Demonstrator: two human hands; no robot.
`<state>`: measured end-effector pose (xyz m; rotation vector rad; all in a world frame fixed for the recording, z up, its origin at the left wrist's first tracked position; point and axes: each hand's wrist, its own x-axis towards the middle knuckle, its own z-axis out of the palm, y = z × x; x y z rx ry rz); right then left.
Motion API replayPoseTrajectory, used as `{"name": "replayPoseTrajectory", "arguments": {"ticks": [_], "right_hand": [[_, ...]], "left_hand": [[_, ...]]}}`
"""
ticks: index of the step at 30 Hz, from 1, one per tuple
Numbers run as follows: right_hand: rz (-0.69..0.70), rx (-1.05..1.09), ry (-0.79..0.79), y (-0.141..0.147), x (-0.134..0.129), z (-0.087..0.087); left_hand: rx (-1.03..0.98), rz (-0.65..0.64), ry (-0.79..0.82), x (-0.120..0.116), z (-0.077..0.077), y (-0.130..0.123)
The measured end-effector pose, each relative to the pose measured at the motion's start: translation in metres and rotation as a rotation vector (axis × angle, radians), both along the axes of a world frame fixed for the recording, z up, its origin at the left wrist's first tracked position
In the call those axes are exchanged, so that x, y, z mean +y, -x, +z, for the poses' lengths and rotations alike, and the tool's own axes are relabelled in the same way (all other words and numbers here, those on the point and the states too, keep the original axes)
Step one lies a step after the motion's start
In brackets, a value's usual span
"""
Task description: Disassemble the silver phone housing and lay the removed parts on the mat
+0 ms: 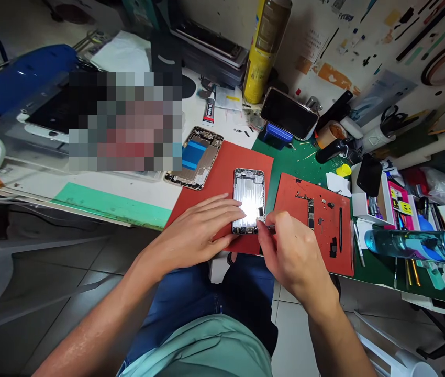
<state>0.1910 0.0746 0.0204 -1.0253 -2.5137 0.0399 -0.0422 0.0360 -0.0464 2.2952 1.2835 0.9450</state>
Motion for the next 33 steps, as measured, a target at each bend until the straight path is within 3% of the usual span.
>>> {"name": "replayPoseTrajectory", "arguments": {"ticks": [4, 9, 13, 23, 27, 33], "right_hand": [[0.009, 0.000, 0.111, -0.0038, 0.0008, 0.0010], [-0.005, 0.025, 0.003, -0.0036, -0.0007, -0.0008], [0.021, 0.034, 0.064, -0.0015, -0.0029, 0.0007], [-0.045, 0.077, -0.008, -0.0016, -0.0042, -0.0015], [-0.017, 0.085, 0.066, -0.0013, -0.0043, -0.0006], [0.002, 0.091, 0.050, -0.0045, -0.0060, -0.0023]], "left_hand": [[0.002, 0.001, 0.011, 0.0000, 0.0001, -0.0002], [0.000, 0.007, 0.011, -0.0006, 0.0004, -0.0004], [0.004, 0.003, 0.026, -0.0010, 0.0008, -0.0004], [0.012, 0.005, 0.022, -0.0009, 0.0011, -0.0004], [0.009, 0.003, 0.030, -0.0012, 0.0008, -0.0005], [0.002, 0.010, 0.042, -0.0019, 0.0005, -0.0011]]}}
